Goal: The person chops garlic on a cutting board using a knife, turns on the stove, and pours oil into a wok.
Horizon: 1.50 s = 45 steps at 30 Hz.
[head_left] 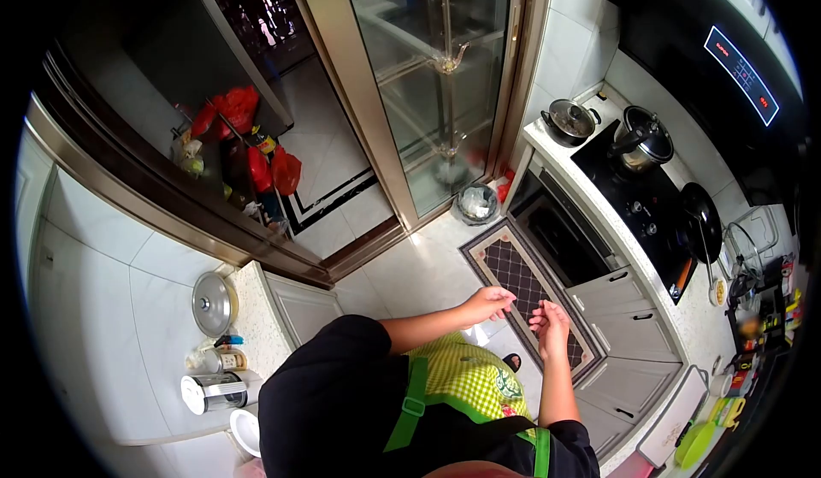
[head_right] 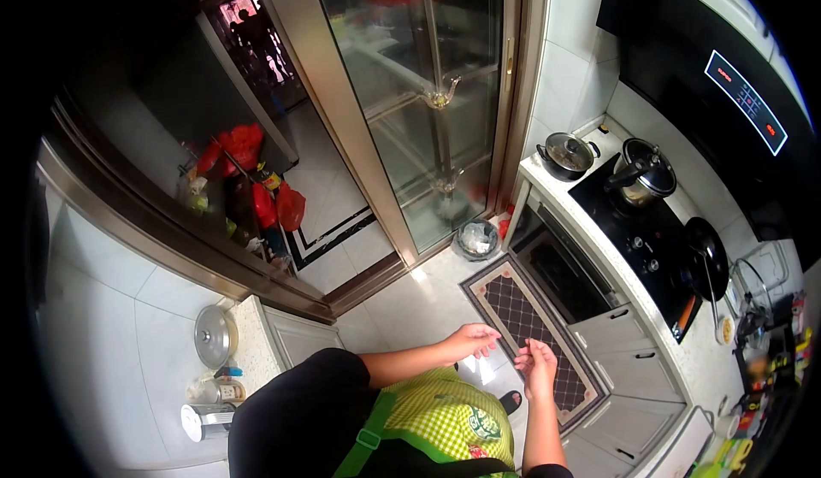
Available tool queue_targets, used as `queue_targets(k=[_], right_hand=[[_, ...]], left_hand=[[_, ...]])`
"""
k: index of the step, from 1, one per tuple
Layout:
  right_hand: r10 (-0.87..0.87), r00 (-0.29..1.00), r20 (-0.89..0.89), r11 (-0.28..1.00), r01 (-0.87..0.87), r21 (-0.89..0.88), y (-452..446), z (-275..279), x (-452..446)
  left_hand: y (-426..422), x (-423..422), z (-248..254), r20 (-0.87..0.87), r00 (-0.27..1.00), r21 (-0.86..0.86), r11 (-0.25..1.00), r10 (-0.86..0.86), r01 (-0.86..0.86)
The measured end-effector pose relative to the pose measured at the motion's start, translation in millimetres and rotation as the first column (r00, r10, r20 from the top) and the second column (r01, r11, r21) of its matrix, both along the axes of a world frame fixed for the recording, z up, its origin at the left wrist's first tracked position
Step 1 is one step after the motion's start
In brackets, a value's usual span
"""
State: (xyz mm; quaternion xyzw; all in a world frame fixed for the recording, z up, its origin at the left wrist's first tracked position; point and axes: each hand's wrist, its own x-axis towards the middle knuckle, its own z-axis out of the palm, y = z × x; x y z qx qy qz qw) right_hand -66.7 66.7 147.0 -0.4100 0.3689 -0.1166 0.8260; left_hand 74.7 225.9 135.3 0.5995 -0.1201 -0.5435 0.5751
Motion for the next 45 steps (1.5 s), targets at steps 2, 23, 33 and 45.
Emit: queue_targets(k=[2,23,33,45], right_hand=[[0.000,1.000,0.020,1.000,-0.001,0.009,-0.2,-4.6,-1.2],[-0.035,0.999,0.009,0.999,0.035,-0.005,20.1,-1.5,-8.1],[-0.053,0.999,0.012,0.999,0.053,0.001,17.8,-7.2,-17.0],[-0.084,0.996,-0.017,0.996,0.084,-0.005,11.0,-8.6,-22.8]], left_hand=[[0.5,0.8,3.1,0.001,1.000,-0.004,1.000,0.003,-0.003],[13.4,0.7,11.8,0.009,0.996,0.004,0.996,-0.086,0.086],[7.3,2.2,24.1,0.000,0.997,0.014,0.997,-0.075,0.075],[2.9,5.4,22.8,-0.003,0.997,0.006,0.997,-0.079,0.079]])
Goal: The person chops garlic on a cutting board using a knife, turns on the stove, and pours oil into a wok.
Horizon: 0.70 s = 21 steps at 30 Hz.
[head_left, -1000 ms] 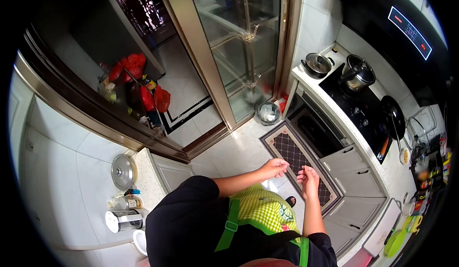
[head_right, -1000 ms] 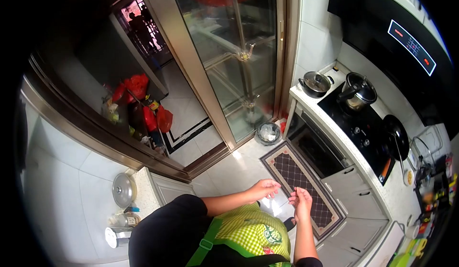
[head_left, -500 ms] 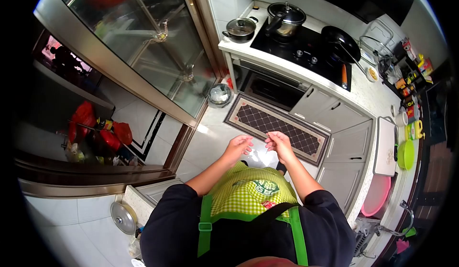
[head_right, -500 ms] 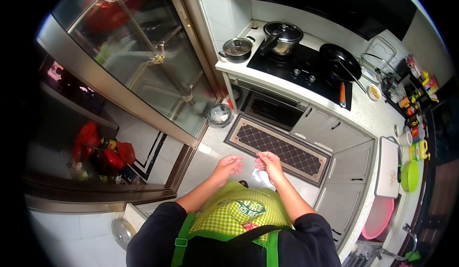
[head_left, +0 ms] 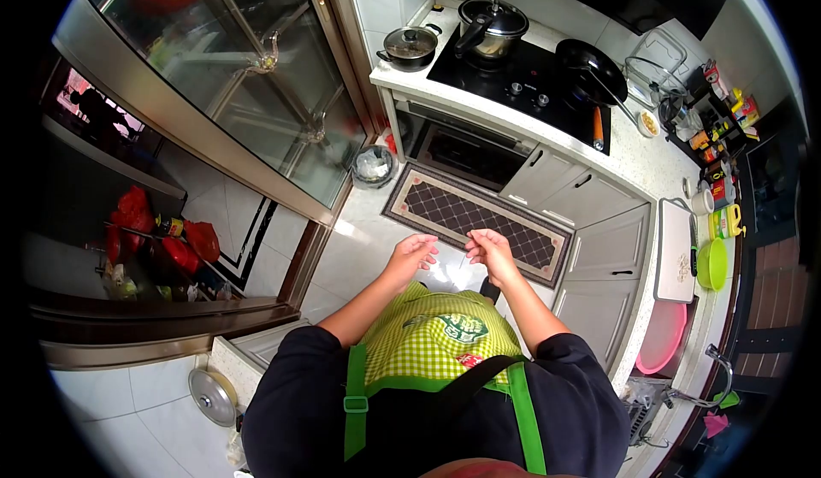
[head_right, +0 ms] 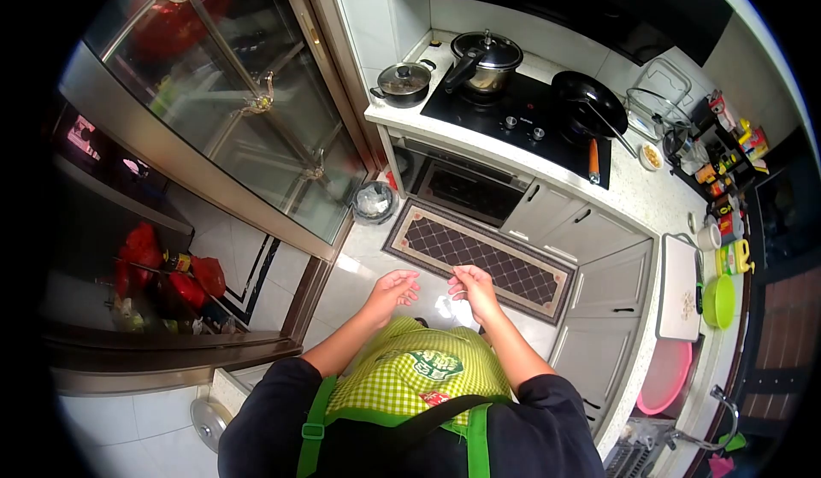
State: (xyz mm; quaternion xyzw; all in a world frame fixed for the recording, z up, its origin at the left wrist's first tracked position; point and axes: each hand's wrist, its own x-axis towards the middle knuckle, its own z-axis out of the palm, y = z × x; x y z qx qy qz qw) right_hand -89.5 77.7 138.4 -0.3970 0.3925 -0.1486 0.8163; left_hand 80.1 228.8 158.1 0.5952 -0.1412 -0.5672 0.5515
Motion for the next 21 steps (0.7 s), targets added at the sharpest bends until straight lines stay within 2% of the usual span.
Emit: queue_targets(k=[7,11,21], right_hand=[[0.004,1.000,-0.009,1.000,-0.004,-0.014,2.7,3.2,3.7],[0.023,1.000,-0.009,0.999,-0.023,-0.027,3.0,3.3,3.2],[0.044,0.999,0.025,0.999,-0.044,0.011,1.3,0.1,8.3]], left_hand=[[2.0,3.2,-9.3,0.059,0.998,0.000,1.000,0.028,-0.028],[4.4,2.3,-22.2,0.032,0.999,-0.036,0.999,0.014,-0.013],[1.4,-0.4,-15.7,0.046,0.998,-0.068,0.997,0.043,-0.039]])
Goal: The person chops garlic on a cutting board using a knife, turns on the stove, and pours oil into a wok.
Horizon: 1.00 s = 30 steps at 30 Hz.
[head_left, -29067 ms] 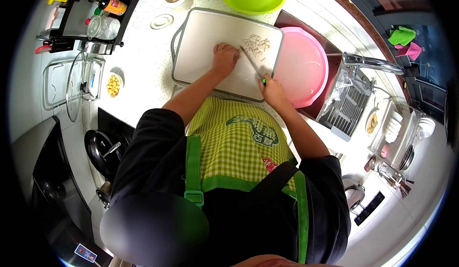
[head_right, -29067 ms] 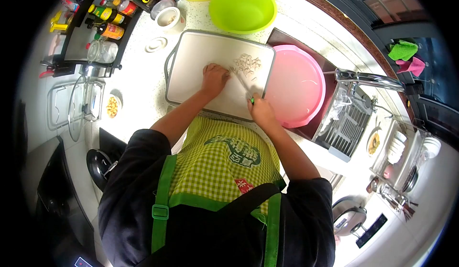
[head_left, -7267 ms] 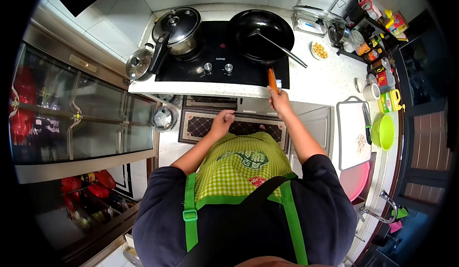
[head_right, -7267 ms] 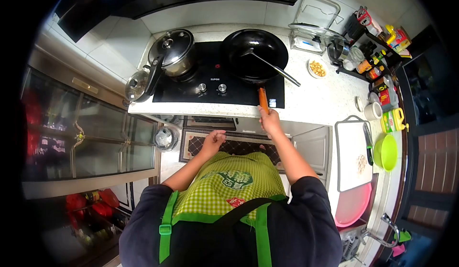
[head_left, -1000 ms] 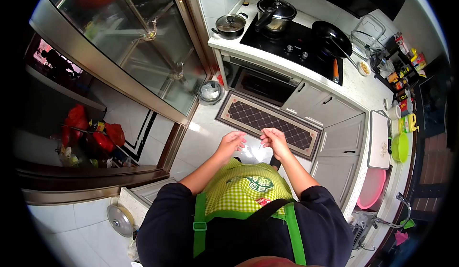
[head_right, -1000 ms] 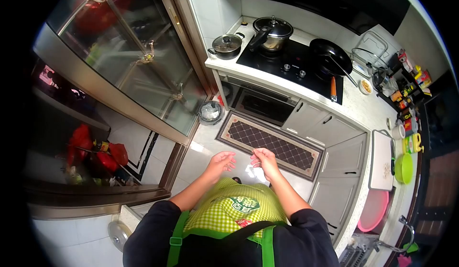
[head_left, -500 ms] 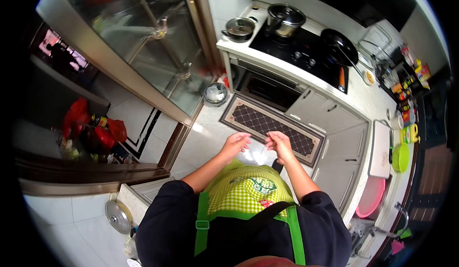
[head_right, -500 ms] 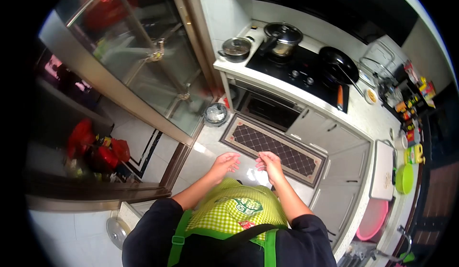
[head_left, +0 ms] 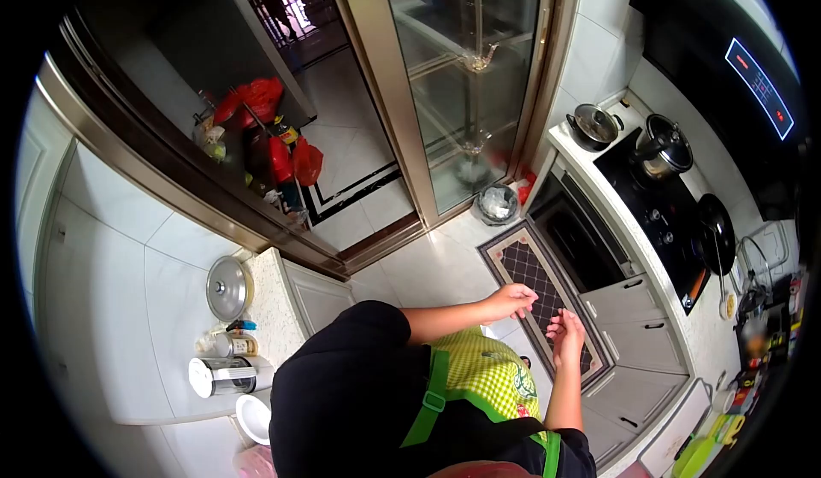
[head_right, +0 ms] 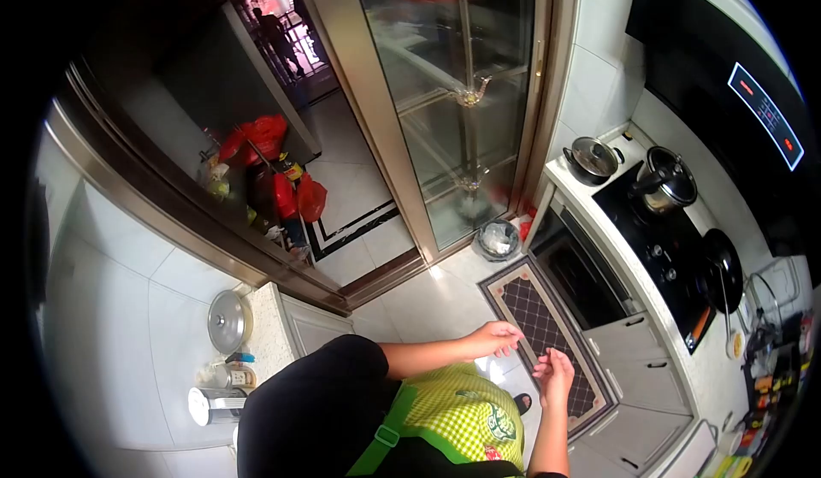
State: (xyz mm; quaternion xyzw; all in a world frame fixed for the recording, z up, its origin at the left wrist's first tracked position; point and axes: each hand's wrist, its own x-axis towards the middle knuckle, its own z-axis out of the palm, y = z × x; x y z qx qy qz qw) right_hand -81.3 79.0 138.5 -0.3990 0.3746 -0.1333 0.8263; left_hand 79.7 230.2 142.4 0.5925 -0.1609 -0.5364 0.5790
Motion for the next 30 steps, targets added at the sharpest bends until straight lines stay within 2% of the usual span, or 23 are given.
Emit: queue_targets(k=[12,30], right_hand=[[0.043,0.999,0.016,0.999,-0.043,0.003,0.6,-6.5,3.2],[0.018,1.000,-0.003,1.000,-0.018,-0.013,3.3,-5.1,-0.9]], left_hand=[[3.7,0.1,-2.7,-0.009,1.000,0.015,1.000,0.026,-0.026],[4.8,-0.5,-4.1,0.000,1.000,0.027,1.000,0.004,-0.004]])
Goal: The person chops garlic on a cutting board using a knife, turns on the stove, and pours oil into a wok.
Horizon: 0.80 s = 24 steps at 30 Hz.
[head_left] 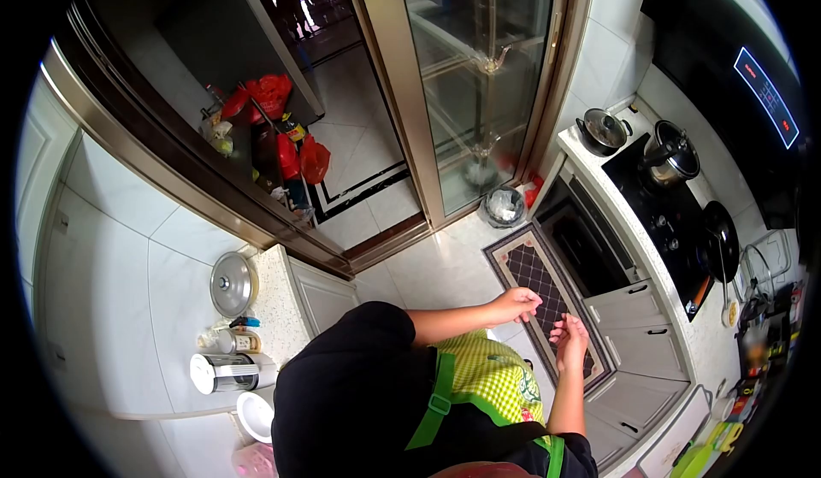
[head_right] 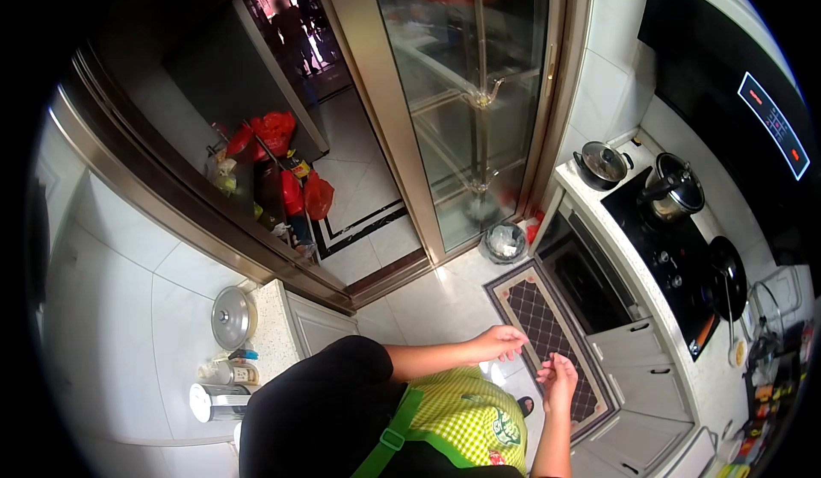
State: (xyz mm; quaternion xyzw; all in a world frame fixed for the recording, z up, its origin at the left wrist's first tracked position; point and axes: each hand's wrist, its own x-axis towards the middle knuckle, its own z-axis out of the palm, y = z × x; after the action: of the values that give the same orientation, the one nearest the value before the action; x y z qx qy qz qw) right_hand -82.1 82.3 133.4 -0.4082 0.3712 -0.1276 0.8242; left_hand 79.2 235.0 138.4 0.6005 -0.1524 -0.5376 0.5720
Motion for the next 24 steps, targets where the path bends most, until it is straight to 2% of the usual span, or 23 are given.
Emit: queue_targets(k=[11,12,14,17,19,24], right_hand=[[-0.005,0.998,-0.056,1.000,0.004,-0.016,1.4,10.1,-2.2],[-0.006,0.998,-0.070,1.000,0.006,-0.007,-1.4,4.1,-1.9],[0.006,0.996,-0.086,1.000,-0.007,-0.009,-5.8,-1.5,-1.9],[0.036,0.994,-0.106,0.999,-0.037,-0.010,-12.8,-7.1,-4.1],[-0.020,0.993,-0.113,1.000,0.020,-0.005,-17.5,-17.3,-5.4],[0.030,0.975,-0.221,0.999,-0.037,-0.026,-31.3,-38.5,-12.0]], left_hand=[[8.1,1.8,5.4,-0.042,0.999,-0.003,1.000,0.020,-0.020],[6.9,4.0,7.5,-0.059,0.998,0.000,0.999,-0.033,0.033],[7.6,4.9,13.9,-0.032,0.999,0.049,0.999,0.001,0.001],[7.5,9.0,17.2,-0.060,0.998,0.017,1.000,-0.013,0.014],[5.3,11.6,18.7,-0.063,0.997,0.033,0.998,-0.048,0.051],[5.2,20.4,16.7,-0.056,0.998,0.050,0.998,-0.040,0.043]])
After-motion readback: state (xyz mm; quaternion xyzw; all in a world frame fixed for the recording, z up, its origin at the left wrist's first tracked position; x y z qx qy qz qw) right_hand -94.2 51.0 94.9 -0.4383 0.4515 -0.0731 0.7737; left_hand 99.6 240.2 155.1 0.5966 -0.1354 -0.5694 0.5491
